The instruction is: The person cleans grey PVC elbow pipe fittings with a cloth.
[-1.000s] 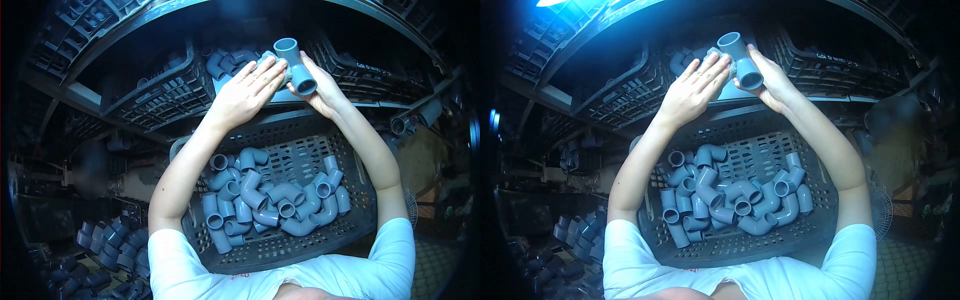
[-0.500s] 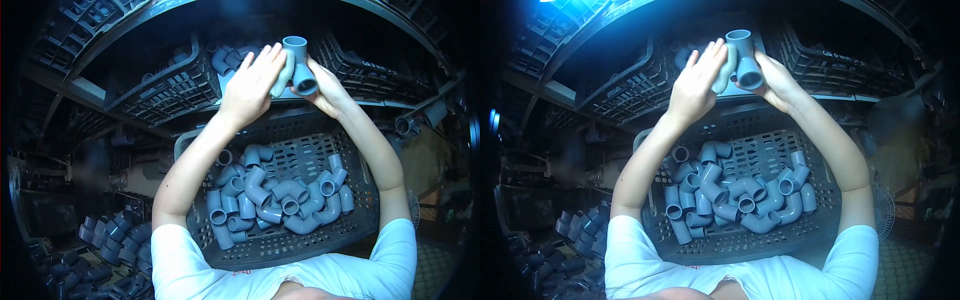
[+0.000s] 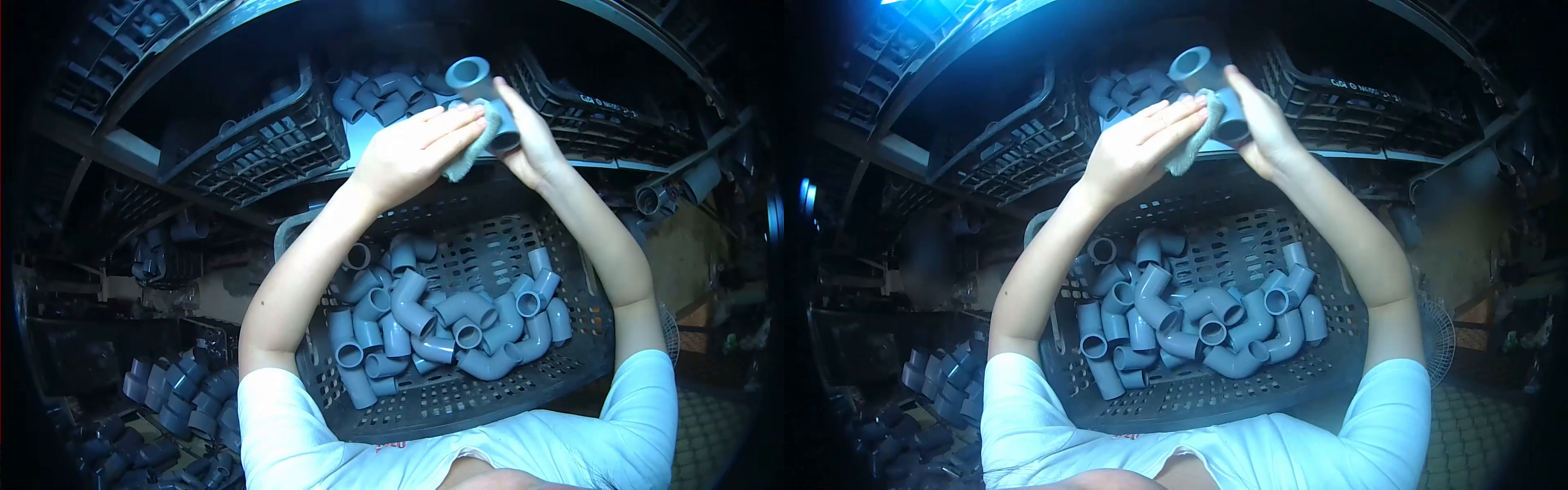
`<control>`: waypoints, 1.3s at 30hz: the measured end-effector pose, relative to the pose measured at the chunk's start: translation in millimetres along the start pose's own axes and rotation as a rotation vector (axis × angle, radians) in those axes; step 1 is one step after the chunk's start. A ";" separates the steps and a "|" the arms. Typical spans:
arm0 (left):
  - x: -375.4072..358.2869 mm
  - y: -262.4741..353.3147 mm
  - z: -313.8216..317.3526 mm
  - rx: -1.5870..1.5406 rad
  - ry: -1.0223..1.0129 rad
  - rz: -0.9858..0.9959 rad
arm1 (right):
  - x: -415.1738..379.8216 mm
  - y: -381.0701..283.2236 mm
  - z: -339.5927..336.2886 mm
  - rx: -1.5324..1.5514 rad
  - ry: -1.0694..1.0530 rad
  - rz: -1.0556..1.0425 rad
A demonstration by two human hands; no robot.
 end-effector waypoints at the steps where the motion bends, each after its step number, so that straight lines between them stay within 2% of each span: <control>1: -0.9 -4.8 -3.6 0.041 0.036 0.008 | -5.6 -9.0 -1.7 0.013 0.054 -0.070; 3: 1.4 -1.0 -5.1 0.074 0.080 0.037 | -4.5 -5.4 -5.4 -0.008 0.106 -0.088; 5: 6.5 16.2 -8.5 0.031 0.129 0.091 | -11.5 11.5 -1.3 -0.025 0.076 0.004; 6: 11.9 29.7 -6.8 0.010 0.079 0.144 | -20.2 18.4 -0.1 -0.027 0.097 0.073; 9: 8.4 30.5 -1.4 0.003 0.052 0.165 | -23.7 29.7 12.1 -0.049 -0.086 0.193; 11: 5.1 24.1 -5.1 0.023 0.057 0.233 | -28.0 17.2 13.0 -0.107 -0.026 0.132; 12: 2.4 20.2 -6.1 0.067 0.058 0.256 | -27.2 7.4 7.7 -0.147 0.046 0.037; 15: -5.3 5.2 -8.8 0.149 0.082 0.231 | -23.8 -10.1 13.4 -0.137 -0.014 -0.101; 17: -7.4 3.6 -8.6 0.147 0.081 0.223 | -20.7 -5.2 10.3 -0.139 -0.023 -0.070; 20: -0.7 -4.8 -14.7 0.140 0.229 0.058 | -23.7 11.3 23.1 -0.118 -0.068 0.047; 23: -0.4 -5.7 -20.6 0.211 0.311 0.017 | -30.7 22.3 28.4 -0.066 -0.056 0.142; 25: -7.6 -8.8 -16.3 0.213 0.288 0.035 | -24.9 14.5 22.9 -0.091 -0.071 0.192; 27: -19.0 -11.0 -4.9 0.170 0.291 0.029 | -12.7 3.2 4.9 0.025 0.034 0.223; 30: -20.9 -0.4 2.7 0.169 0.269 0.020 | -14.3 -8.0 1.7 0.039 0.120 0.128; 31: -18.0 -1.1 0.6 0.170 0.294 -0.002 | -14.2 -2.3 1.3 -0.002 0.106 0.150; 33: -11.5 -20.4 -3.9 0.147 0.318 -0.161 | -11.1 24.6 0.2 -0.060 -0.054 0.322; 34: -15.0 -28.3 -5.3 0.164 0.340 -0.190 | -11.2 32.9 6.4 -0.005 -0.338 0.390; 35: -20.9 -32.8 -9.4 0.202 0.341 -0.208 | -3.9 30.5 -1.0 -0.051 -0.307 0.358; 37: -26.0 -29.7 1.7 0.171 0.191 -0.206 | -4.5 12.0 -3.1 -0.085 -0.016 0.267; 38: -25.1 -20.5 -2.0 0.160 0.229 -0.181 | -6.6 4.7 0.4 -0.070 0.042 0.243; 39: -25.3 -11.3 0.4 0.178 0.295 -0.069 | -9.2 -0.1 1.9 -0.056 0.104 0.214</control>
Point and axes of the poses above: each hand's wrist, its own x-axis towards the middle knuckle, its own z-axis out of the palm, y = z × x, the point moved 10 cm from there along x, towards the middle knuckle, and after that the axes turned 14 degrees about y, right-handed, at the moved point
